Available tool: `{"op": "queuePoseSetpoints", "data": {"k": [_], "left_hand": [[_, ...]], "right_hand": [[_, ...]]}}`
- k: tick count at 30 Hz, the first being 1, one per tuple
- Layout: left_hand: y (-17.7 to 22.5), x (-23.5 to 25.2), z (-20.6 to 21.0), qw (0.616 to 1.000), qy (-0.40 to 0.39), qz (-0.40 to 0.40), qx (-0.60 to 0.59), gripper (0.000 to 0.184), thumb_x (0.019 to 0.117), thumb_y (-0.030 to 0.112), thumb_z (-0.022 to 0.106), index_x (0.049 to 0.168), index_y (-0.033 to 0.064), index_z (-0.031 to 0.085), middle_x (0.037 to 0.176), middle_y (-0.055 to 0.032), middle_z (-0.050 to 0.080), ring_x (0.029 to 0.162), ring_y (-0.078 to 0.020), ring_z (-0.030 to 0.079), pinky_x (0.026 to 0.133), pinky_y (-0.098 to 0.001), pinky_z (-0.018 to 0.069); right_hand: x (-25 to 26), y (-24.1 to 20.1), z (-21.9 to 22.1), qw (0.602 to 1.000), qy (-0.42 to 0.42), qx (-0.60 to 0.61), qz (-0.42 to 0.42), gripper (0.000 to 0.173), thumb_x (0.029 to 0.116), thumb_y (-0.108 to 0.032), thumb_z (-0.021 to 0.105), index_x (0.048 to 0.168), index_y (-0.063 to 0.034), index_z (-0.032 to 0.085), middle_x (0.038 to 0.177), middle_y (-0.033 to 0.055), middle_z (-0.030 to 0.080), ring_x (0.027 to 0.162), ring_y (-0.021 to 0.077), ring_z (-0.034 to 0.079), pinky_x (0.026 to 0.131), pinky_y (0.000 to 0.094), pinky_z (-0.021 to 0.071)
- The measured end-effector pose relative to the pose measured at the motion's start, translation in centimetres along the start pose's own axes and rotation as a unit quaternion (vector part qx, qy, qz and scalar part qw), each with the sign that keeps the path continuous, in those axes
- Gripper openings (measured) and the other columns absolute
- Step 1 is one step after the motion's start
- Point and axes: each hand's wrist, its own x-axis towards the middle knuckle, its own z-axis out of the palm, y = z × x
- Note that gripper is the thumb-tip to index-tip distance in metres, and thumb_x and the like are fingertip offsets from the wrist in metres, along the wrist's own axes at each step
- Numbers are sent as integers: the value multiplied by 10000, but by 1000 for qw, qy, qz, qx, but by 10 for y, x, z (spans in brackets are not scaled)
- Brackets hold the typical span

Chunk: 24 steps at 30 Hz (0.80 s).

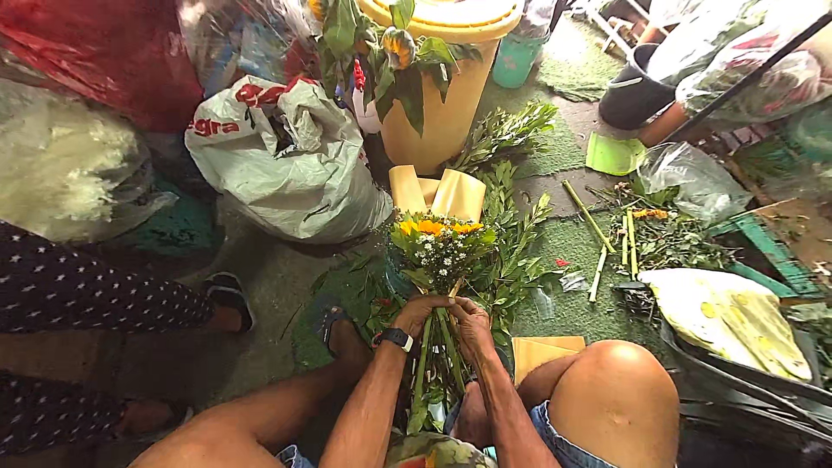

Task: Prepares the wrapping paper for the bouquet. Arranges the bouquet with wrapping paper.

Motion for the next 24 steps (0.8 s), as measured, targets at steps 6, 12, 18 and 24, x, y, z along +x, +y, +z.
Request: {"op": "queuePoseSetpoints", "data": {"k": [6, 12, 18, 24], "left_hand": [[0, 1, -2, 1000, -3, -3, -3, 347, 787, 57, 842, 1088, -41, 700, 977, -160, 743, 911, -240, 713, 849, -420, 589], [1, 0, -2, 1000, -6, 1, -4, 298, 789, 49, 836, 1044, -38, 711, 957, -154, 743, 890, -228, 711, 834, -416, 589], [2, -1, -1, 1000, -3, 7, 14, 368, 788, 50, 834, 1126, -24, 707, 979, -150, 742, 912, -231, 711, 851, -408, 591], [-3, 5, -3, 1000, -16, 5, -1, 317, 774, -12, 811, 1063, -69, 693, 910, -187, 738, 820, -254, 720, 785, -413, 608]], "right_hand": [[1, -5, -3, 999, -15, -2, 28, 131, 947, -79, 712, 1041, 5, 746, 917, 89, 724, 784, 137, 644, 679, 298, 539], [10, -10, 0, 997, -4, -23, 75, 147, 889, -48, 766, 998, -5, 677, 826, 75, 670, 683, 122, 590, 575, 272, 484], [-3, -1, 2, 998, -12, -66, -1, 142, 960, -69, 685, 1070, -14, 755, 975, 85, 743, 848, 135, 669, 723, 309, 550], [-10, -8, -11, 995, -72, 29, 69, 279, 977, -7, 486, 1110, 15, 729, 1115, 101, 721, 981, 170, 657, 840, 348, 552]]}}
